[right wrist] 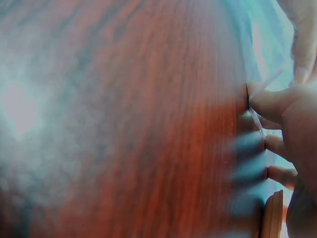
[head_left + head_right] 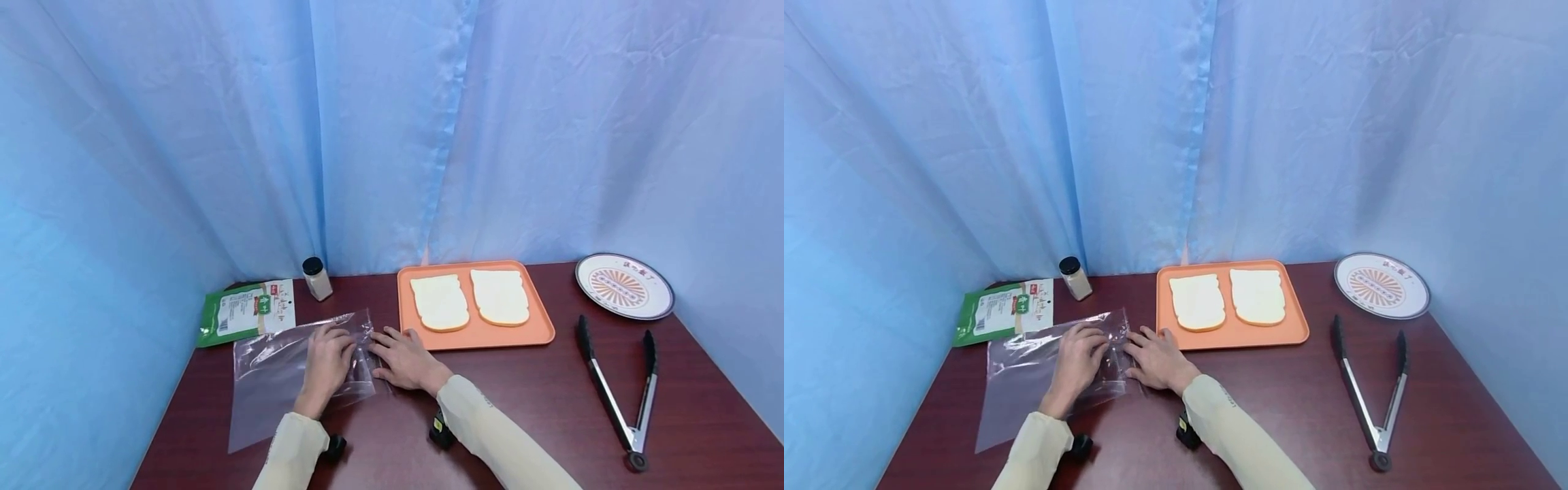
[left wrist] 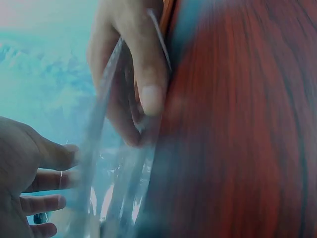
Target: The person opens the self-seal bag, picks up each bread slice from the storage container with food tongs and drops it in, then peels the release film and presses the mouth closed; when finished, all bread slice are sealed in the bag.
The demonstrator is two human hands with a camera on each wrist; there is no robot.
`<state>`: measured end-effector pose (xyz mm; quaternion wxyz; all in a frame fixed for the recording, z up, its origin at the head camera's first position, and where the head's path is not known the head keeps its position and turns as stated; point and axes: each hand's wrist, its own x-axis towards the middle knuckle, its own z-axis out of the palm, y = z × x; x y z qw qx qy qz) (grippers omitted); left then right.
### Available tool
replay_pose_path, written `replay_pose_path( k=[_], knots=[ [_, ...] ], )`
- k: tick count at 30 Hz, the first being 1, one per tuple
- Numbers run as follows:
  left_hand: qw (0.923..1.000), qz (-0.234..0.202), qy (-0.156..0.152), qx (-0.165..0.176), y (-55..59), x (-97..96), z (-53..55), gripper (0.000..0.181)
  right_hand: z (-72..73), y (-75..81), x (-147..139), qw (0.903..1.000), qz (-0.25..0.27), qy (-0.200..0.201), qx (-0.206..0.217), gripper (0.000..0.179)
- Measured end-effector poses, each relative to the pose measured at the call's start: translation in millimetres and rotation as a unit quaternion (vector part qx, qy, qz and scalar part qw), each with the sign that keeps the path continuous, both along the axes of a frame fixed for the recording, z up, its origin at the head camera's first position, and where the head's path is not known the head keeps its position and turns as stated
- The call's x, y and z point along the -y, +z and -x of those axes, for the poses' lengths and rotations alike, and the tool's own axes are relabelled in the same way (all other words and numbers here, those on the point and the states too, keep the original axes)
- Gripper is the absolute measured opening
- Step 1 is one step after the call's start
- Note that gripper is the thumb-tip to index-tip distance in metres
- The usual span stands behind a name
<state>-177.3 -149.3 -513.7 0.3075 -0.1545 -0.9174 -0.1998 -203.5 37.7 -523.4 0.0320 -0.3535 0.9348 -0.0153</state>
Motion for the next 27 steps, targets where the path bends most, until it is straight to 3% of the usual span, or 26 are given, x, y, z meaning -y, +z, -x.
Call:
replay_pose_path(
  k=[7,15,27],
  knots=[
    [0.9994,-0.005,0.019,0.028,-2.9,3.5,-1.3,0.007,0.5,0.0,-0.3,1.0,0.002,0.003,0.001,0.053],
    [0.9998,0.013,-0.016,0.0,3.3,-11.1,1.6,0.008,0.5,-0.4,-1.2,0.9999,0.005,0.005,-0.013,0.054],
    [0.9999,0.006,0.01,0.01,2.4,-1.2,-0.3,0.006,1.0,-1.4,-0.7,1.0,-0.002,0.001,0.001,0.053]
  ],
)
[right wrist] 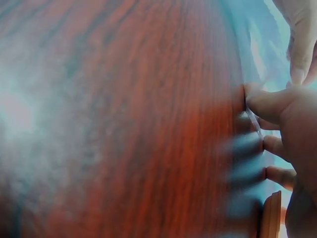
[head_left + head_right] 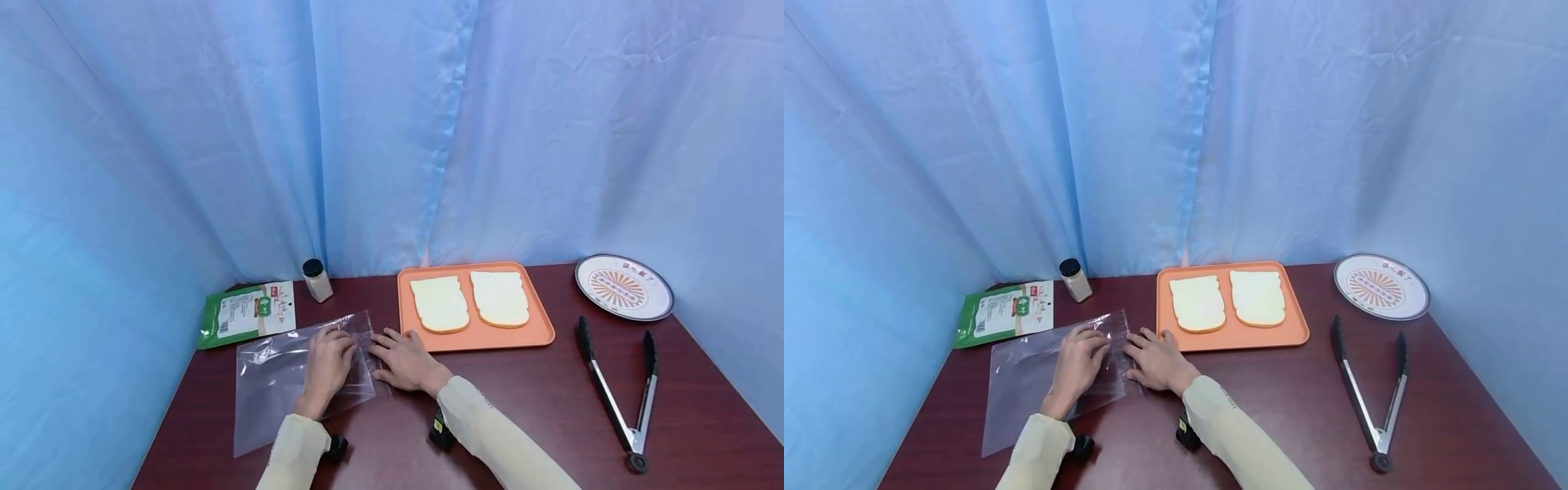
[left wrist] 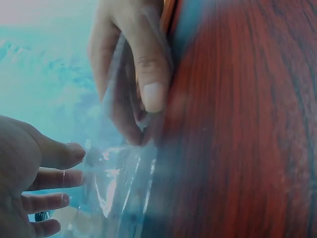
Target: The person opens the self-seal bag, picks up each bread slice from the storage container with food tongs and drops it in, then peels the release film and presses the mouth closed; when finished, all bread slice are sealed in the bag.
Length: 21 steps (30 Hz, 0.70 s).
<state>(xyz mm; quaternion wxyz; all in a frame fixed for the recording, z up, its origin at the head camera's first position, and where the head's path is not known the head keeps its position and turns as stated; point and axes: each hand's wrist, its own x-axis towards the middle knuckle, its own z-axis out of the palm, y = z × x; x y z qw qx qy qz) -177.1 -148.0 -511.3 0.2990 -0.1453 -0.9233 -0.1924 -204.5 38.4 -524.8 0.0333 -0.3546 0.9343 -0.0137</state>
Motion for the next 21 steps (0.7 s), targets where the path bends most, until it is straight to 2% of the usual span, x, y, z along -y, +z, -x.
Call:
replay_pose_path(
  k=[6,15,21],
  knots=[
    [0.9999,-0.008,-0.01,-0.001,3.5,2.5,1.2,0.006,1.7,3.6,-0.5,1.0,0.001,-0.003,0.007,0.054],
    [0.9988,-0.029,-0.004,0.039,3.9,3.9,-0.5,0.006,3.4,8.6,2.0,0.9999,-0.001,0.008,-0.006,0.053],
    [0.999,-0.034,-0.012,0.027,0.8,5.2,0.2,0.006,3.8,12.8,1.7,0.9997,0.008,0.012,-0.018,0.052]
  ],
)
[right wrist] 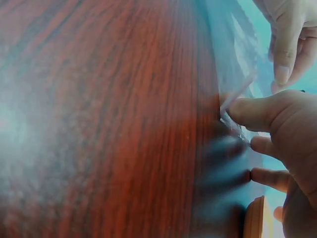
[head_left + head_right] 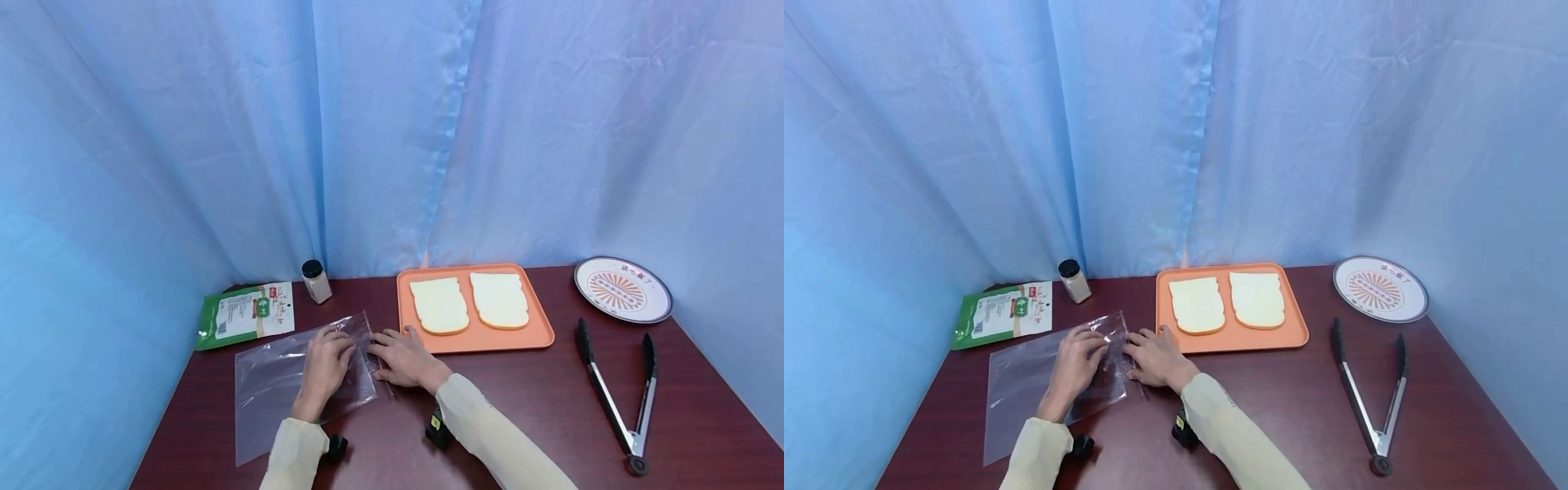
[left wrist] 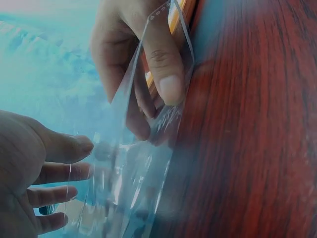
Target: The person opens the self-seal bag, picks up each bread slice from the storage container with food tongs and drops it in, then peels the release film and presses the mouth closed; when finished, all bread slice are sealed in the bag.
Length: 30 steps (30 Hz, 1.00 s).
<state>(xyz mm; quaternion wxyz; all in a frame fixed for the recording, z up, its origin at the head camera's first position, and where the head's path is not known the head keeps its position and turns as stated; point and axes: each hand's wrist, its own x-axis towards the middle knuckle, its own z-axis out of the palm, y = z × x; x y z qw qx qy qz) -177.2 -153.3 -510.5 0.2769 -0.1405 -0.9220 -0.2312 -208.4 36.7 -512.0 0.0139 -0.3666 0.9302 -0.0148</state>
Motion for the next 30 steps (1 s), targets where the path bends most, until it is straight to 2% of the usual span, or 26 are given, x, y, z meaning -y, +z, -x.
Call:
replay_pose_path(
  k=[7,12,18,24,30],
  knots=[
    [1.0,0.001,-0.007,-0.002,-0.7,-0.3,0.1,0.005,-1.9,5.1,-1.7,0.9998,0.02,0.007,0.004,0.05],
    [0.9999,-0.002,-0.013,-0.006,-1.2,0.1,-0.2,0.006,-4.5,9.5,-7.2,0.9984,0.054,-0.002,0.017,0.049],
    [0.9998,-0.002,-0.011,-0.013,-3.1,0.5,-0.4,0.006,-12.3,13.2,-29.2,0.9932,0.108,-0.034,0.026,0.05],
    [0.9998,0.001,-0.011,-0.017,-4.6,0.7,-1.8,0.005,-25.7,14.5,-60.7,0.9818,0.171,-0.077,0.028,0.05],
    [0.9997,0.002,-0.017,-0.018,-4.7,2.2,-1.9,0.006,-41.7,15.9,-92.7,0.9704,0.198,-0.138,-0.003,0.053]
  ],
)
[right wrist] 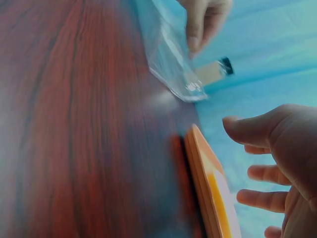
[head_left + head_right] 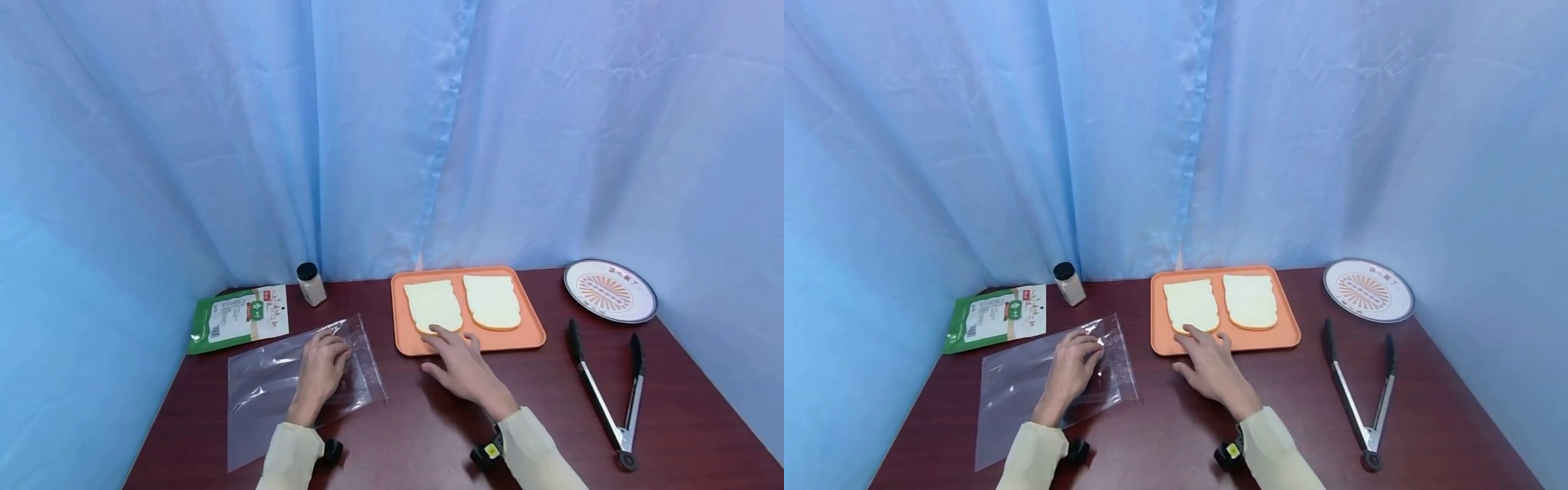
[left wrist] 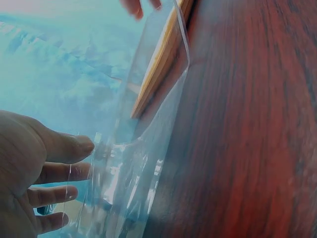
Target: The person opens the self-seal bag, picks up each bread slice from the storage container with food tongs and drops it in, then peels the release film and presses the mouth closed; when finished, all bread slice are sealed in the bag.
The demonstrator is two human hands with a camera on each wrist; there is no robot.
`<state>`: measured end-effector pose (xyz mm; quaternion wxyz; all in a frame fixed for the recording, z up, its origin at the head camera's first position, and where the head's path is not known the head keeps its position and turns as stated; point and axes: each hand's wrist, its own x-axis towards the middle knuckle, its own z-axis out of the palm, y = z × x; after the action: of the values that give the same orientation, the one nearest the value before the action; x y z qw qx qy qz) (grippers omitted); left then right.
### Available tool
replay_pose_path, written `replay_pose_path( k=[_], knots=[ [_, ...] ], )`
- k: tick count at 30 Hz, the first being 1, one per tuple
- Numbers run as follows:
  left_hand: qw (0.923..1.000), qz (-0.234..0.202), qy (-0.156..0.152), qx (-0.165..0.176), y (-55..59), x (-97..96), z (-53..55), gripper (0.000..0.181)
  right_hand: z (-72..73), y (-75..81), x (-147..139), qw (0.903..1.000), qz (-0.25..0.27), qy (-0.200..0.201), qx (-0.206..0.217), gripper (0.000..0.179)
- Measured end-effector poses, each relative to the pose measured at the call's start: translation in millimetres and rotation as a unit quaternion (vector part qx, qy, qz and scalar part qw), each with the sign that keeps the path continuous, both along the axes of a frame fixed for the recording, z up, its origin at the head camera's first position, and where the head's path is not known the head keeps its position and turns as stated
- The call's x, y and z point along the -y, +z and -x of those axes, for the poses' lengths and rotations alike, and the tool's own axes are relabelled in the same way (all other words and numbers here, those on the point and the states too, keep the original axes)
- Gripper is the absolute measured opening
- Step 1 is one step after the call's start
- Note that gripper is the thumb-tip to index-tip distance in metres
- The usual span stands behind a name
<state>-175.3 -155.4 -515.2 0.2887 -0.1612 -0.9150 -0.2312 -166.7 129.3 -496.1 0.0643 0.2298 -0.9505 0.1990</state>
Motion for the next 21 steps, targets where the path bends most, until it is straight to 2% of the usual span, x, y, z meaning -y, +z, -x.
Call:
replay_pose_path(
  k=[3,16,21],
  knots=[
    [1.0,0.0,-0.005,0.001,-0.4,1.0,0.1,0.006,-6.9,-1.0,-16.4,0.9996,0.0,-0.024,-0.013,0.052],
    [1.0,-0.004,-0.008,0.001,-0.5,0.5,-2.1,0.008,-32.4,-2.5,-75.6,0.9941,-0.005,-0.108,-0.001,0.052],
    [0.9999,-0.007,-0.01,-0.001,-1.2,0.3,-2.1,0.008,-40.7,-1.6,-100.3,0.9903,0.003,-0.139,-0.012,0.051]
  ],
)
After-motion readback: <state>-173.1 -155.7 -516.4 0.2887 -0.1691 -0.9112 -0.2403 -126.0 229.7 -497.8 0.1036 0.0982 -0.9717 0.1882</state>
